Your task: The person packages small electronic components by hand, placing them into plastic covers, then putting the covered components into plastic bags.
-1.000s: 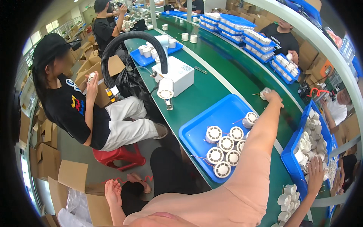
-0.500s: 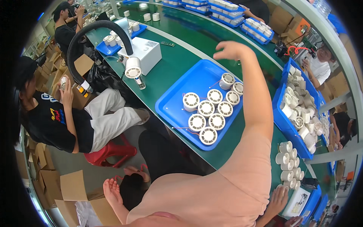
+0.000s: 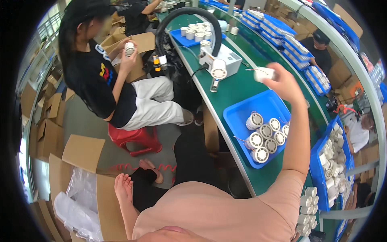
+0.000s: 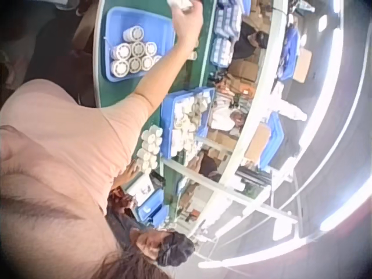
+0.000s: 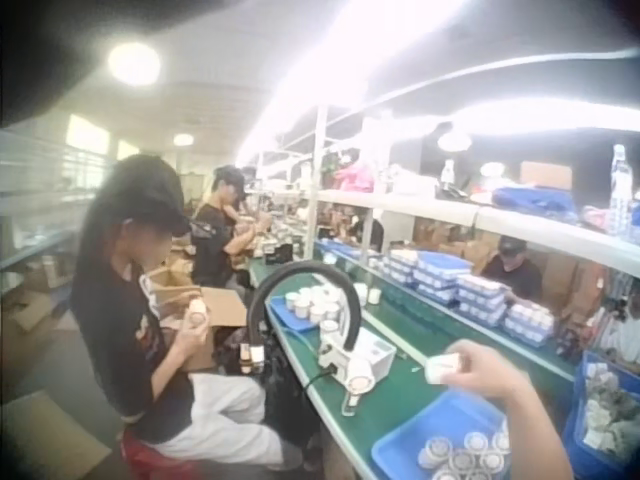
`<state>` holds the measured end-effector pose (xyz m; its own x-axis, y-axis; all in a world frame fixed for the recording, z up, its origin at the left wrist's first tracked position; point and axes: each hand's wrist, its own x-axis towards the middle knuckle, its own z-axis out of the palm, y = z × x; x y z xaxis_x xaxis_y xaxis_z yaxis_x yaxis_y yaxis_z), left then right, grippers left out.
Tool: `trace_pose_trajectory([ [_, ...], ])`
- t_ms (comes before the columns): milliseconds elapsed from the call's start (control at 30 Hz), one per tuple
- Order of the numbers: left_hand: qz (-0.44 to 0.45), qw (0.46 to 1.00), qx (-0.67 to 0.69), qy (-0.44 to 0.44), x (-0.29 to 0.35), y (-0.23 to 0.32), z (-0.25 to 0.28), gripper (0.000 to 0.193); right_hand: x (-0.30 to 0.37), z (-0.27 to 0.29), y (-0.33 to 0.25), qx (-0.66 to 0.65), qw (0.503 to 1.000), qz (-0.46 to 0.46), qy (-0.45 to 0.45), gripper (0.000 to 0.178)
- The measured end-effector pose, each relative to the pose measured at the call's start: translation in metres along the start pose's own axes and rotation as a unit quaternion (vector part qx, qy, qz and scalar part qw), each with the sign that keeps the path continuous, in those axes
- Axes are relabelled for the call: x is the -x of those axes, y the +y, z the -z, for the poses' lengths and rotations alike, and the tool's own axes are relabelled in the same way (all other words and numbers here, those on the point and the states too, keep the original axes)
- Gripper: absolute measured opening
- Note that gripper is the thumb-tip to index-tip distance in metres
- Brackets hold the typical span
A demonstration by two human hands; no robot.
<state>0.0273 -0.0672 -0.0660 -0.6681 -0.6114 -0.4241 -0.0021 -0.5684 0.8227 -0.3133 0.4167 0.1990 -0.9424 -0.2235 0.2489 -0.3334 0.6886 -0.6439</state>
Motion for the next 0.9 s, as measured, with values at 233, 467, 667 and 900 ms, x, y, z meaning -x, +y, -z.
trace_pose_trajectory([
  [233,-0.032,0.998,0.019,-0.049,0.016,-0.004,-0.038,0.017,-0.069,-0.235,-0.07,0.042,0.937,0.241,-0.248,0.041],
  [467,-0.136,0.989,-0.063,-0.015,0.061,0.019,0.007,0.012,-0.092,-0.359,-0.047,-0.145,0.967,0.093,-0.188,0.041],
  [667,-0.193,0.971,0.037,0.136,0.089,0.056,0.073,0.013,-0.099,-0.371,-0.032,-0.307,0.946,-0.036,-0.094,0.035],
  [900,-0.269,0.895,-0.23,0.272,0.019,0.107,0.135,0.019,-0.084,-0.333,-0.061,-0.402,0.907,-0.08,-0.094,0.033],
])
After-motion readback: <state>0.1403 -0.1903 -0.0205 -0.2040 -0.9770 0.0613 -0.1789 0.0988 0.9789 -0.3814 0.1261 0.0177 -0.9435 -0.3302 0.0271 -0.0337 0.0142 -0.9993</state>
